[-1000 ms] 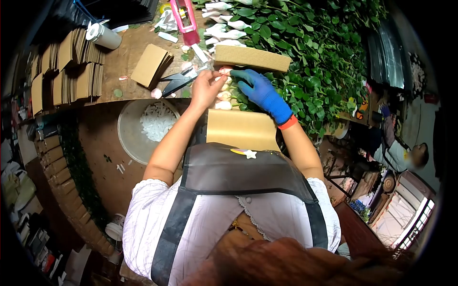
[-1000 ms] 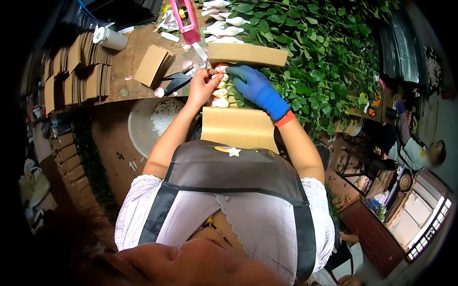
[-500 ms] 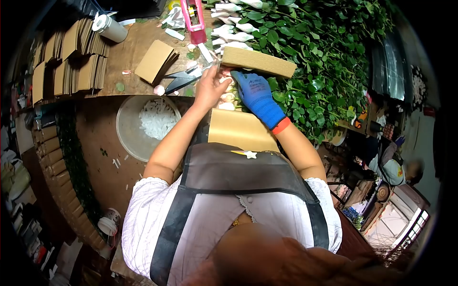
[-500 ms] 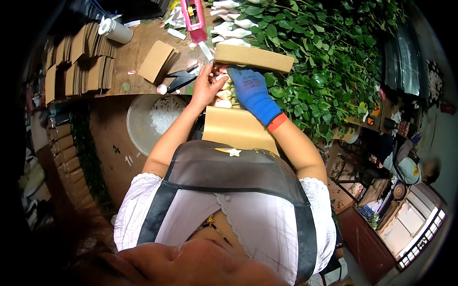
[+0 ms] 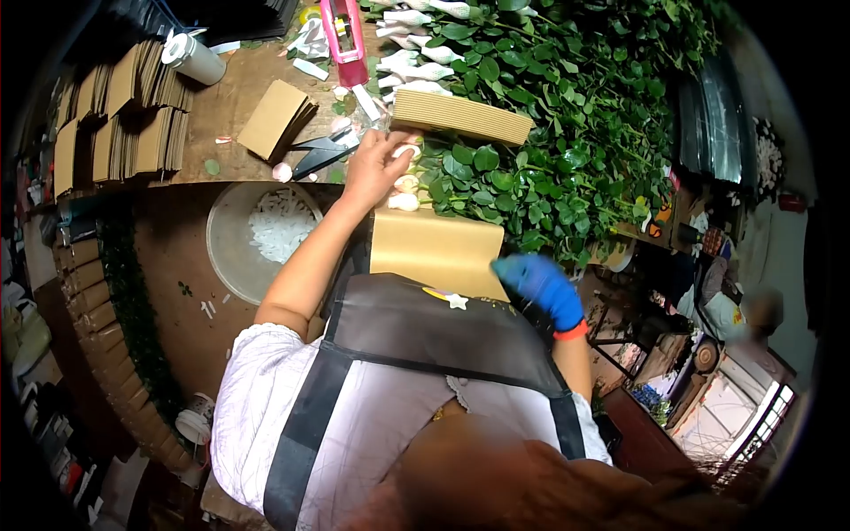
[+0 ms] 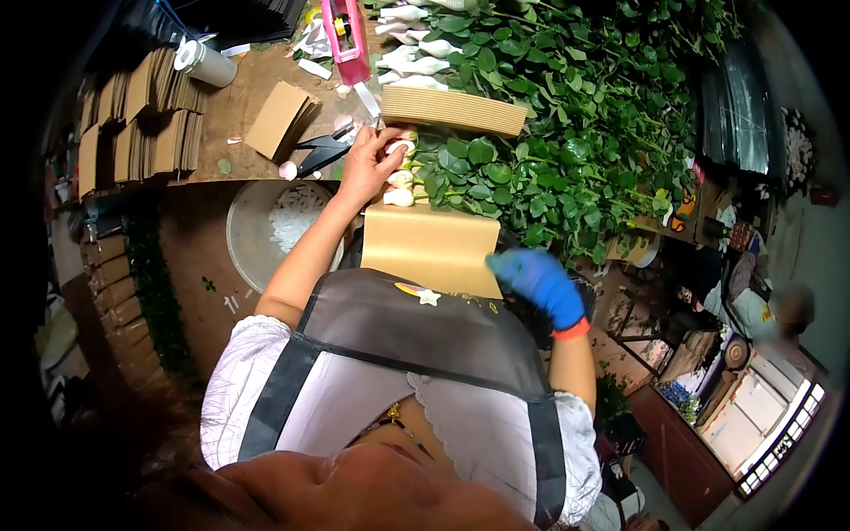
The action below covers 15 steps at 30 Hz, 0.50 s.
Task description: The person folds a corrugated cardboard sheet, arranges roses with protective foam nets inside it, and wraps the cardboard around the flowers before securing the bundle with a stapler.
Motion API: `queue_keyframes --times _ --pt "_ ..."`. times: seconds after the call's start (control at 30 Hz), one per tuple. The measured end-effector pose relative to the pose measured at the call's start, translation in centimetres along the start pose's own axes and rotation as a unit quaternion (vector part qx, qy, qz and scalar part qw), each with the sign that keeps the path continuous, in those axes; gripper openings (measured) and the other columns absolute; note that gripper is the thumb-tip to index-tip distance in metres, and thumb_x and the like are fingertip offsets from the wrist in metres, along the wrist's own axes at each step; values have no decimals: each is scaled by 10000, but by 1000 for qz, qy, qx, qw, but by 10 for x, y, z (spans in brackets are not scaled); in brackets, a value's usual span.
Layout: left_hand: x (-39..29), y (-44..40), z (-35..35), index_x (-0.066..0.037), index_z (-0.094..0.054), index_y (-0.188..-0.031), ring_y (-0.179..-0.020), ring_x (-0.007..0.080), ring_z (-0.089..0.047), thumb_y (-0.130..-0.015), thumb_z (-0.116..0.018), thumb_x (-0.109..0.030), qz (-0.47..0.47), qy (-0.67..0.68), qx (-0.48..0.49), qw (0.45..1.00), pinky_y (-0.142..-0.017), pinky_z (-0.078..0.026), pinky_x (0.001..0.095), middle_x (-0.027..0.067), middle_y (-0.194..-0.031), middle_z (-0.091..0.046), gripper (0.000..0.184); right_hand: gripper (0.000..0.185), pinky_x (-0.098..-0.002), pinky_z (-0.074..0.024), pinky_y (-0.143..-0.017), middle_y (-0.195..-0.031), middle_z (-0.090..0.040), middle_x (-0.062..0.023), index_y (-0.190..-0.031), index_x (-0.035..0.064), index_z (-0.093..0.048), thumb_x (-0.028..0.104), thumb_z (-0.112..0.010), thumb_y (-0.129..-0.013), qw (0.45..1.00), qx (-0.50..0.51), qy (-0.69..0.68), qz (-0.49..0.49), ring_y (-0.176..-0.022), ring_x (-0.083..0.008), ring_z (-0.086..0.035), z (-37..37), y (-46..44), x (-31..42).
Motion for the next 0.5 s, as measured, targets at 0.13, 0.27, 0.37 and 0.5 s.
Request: queue_keyframes --times 0.13,0.27,0.37,0.5 --pt "10 0 -1 -124 -704 -1150 -710 141 -529 -864 -750 -207 4 18 -6 1000 -672 -468 280 40 -840 -469 301 447 -303 -505 -756 -997 -676 -48 -1198 33 -680 416 -583 -989 954 -55 -295 15 -834 -144 -613 7 23 -10" --pt "22 -1 -7 -143 -682 -1156 -788 159 -561 -918 -666 -233 -31 14 -2 999 -752 -472 279 36 -898 -522 255 799 -397 -433 -1017 -1370 -517 -205 -1473 -18 -358 499 -648 -937 819 -26 -529 220 -1213 -283 -533 26 11 44" --pt "42 0 -11 -97 -643 -1086 -882 165 -578 -950 -600 -191 13 170 -10 985 -811 -463 266 35 -934 -532 170 706 -423 -410 -1114 -1446 -502 -211 -1447 -17 -424 357 -704 -917 844 -51 -440 301 -1330 -303 -509 36 -16 98" --pt "42 6 -12 -68 -657 -1101 -956 170 -578 -949 -602 -85 -33 39 7 999 -840 -467 279 62 -1015 -564 162 261 -387 -491 -922 -1070 -672 -103 -1036 92 -672 197 -734 -806 903 -221 57 364 -1043 -310 -620 48 -66 143"
Point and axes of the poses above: each hand's wrist, its own y-axis away from the middle knuckle, its own z-axis out of the back of the hand, x = y × z, the point moved 10 cm from there along -y, towards the middle knuckle
